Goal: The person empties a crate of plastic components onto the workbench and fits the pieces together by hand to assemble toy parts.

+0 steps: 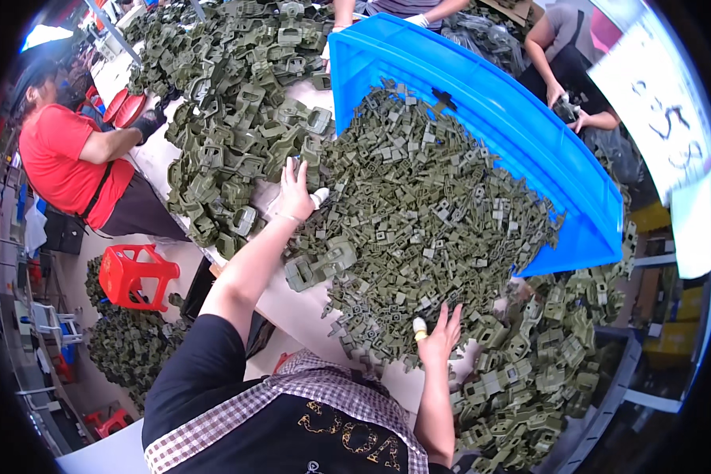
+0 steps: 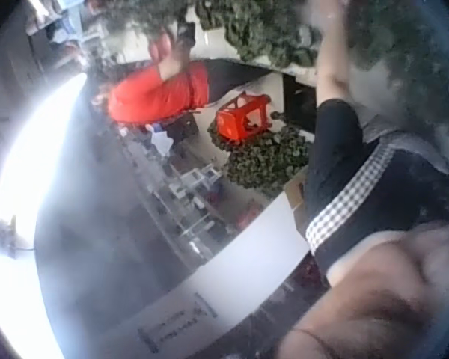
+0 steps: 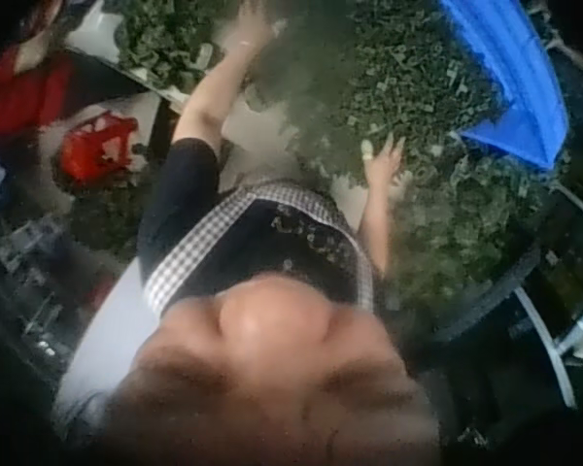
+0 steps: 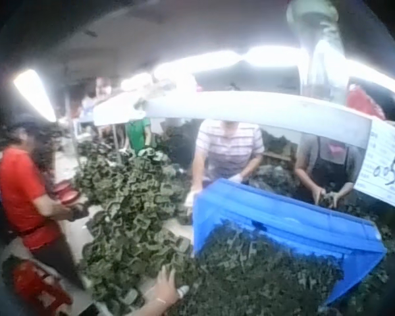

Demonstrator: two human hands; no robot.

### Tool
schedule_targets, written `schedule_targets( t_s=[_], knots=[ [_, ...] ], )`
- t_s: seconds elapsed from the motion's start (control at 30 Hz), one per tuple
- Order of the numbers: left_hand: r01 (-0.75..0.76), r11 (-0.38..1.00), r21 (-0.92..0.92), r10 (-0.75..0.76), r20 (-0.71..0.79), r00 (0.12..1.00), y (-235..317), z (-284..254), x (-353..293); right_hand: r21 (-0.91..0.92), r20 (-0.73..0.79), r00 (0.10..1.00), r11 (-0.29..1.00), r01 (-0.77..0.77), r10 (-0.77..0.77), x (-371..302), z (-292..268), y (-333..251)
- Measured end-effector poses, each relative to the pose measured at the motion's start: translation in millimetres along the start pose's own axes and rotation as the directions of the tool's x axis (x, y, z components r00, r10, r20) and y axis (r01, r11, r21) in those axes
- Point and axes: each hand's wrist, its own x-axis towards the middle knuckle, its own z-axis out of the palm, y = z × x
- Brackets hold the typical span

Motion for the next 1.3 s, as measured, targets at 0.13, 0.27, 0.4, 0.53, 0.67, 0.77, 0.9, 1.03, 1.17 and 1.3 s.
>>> schedule_targets(
  t_s=[0.13, 0.27, 0.4, 0.53, 0.67, 0.77, 0.9, 1.03, 1.17, 1.3],
  knots=[
    [0.191, 0.955, -0.227, -0.156, 0.161, 0.974, -21.3, 2.1, 13.5, 0.035, -0.022, 0.999, 0.998, -0.043, 0.044, -6.0, 0.0, -9.3],
    [0.046, 0.905, -0.423, -0.121, -0.153, 0.981, -37.8, -67.5, 34.7, 0.031, -0.029, 0.997, 0.997, -0.073, 0.074, -0.1, -13.3, -14.0],
    [0.032, 0.971, -0.237, -0.137, -0.439, 0.888, -100.7, -112.9, 59.2, 0.019, -0.033, 0.999, 1.0, 0.022, -0.021, 21.0, -19.6, -41.6],
    [-0.092, 0.996, 0.02, 0.092, -0.439, 0.894, -81.3, -130.2, 17.1, 0.025, -0.025, 0.918, 0.918, 0.396, -0.395, 45.1, -8.7, -110.6],
    [-0.227, 0.972, 0.068, 0.208, 0.213, 0.955, -60.9, -96.0, -86.1, -0.203, 0.4, 0.581, 0.549, 0.811, -0.709, 68.0, 38.0, -174.1],
    [-0.126, 0.991, 0.043, 0.102, 0.368, 0.924, -82.0, -61.6, -113.3, -0.218, 0.439, 0.494, 0.444, 0.869, -0.751, 89.5, 83.5, -182.6],
    [-0.202, 0.979, -0.017, 0.192, 0.397, 0.897, -74.3, -84.2, -116.7, -0.105, 0.32, 0.542, 0.539, 0.836, -0.777, 102.8, 98.6, -185.3],
    [-0.099, 0.994, -0.051, 0.112, 0.377, 0.919, -85.9, -77.7, -125.1, 0.021, 0.291, 0.56, 0.59, 0.807, -0.776, 92.9, 78.6, -192.2],
    [-0.021, 0.995, -0.1, 0.051, 0.304, 0.951, -83.5, -78.7, -120.8, 0.141, 0.24, 0.677, 0.715, 0.685, -0.696, 80.4, 59.3, -182.7],
    [0.037, 0.985, -0.169, -0.004, 0.191, 0.982, -80.9, -85.8, -104.4, 0.337, -0.02, 0.771, 0.721, 0.605, -0.637, 72.1, 50.0, -167.0]
  ],
)
